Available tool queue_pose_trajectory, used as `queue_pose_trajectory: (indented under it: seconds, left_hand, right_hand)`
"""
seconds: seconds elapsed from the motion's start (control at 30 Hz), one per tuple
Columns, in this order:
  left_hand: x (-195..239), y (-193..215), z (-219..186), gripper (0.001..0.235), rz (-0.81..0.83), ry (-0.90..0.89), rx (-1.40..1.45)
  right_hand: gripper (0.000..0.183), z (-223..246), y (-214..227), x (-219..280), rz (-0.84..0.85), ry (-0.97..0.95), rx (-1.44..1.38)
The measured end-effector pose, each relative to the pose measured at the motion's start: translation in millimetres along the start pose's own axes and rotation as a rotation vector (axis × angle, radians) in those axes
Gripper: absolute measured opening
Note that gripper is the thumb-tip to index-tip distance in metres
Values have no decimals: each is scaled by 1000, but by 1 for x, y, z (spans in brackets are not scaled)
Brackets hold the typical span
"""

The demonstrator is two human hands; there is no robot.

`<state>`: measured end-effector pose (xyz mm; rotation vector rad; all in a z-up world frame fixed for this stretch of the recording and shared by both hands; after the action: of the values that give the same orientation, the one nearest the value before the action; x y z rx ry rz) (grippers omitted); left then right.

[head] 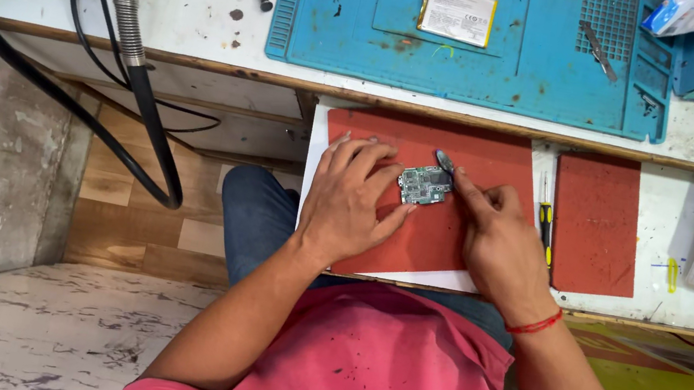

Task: The person scrubs a small circuit board with a toothbrush on a red mat, then uses a hot air gun to blow air onto the board. The person holds the board with the left hand while scrubbing and later uses the hot air gun with the right hand.

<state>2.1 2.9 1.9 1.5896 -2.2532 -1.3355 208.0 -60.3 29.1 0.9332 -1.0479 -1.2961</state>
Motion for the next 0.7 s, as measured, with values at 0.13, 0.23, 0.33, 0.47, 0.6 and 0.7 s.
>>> queue_pose_trajectory:
  seconds: [0.13, 0.23, 0.33, 0.47, 0.6, 0.7]
  left_hand:
    - [4, -1, 0, 48, 24, 9, -11]
    - [3, -2, 2, 48, 20, 11, 4]
    - [4, -1, 1, 49, 19, 25, 2]
    - [0, -1, 1, 49, 19, 15, -11]
    - [3, -3, 1, 49, 23, 26, -10]
    - [0, -1, 0, 50, 17, 23, -13]
  right_hand:
    - [61, 0, -5, 6, 70, 181, -100]
    - [60, -3, -3, 8, -51, 102, -66]
    - [59, 1, -1, 7, 36, 44, -10]
    - [55, 5, 2, 5, -13, 41, -43]
    - [64, 4, -2, 13, 93, 143, -62]
    - [60, 1, -2, 14, 27, 59, -123]
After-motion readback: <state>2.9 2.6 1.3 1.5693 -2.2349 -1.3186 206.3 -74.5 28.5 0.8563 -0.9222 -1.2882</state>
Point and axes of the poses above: each hand's wrist, its own x-axis away from the middle knuckle, its own y-axis out of the back of the hand, z = x × y, the point moved 1 cm from there along -x, towards the middle knuckle, and after that the axes turned 6 degrees about x, right-handed, at the moved point
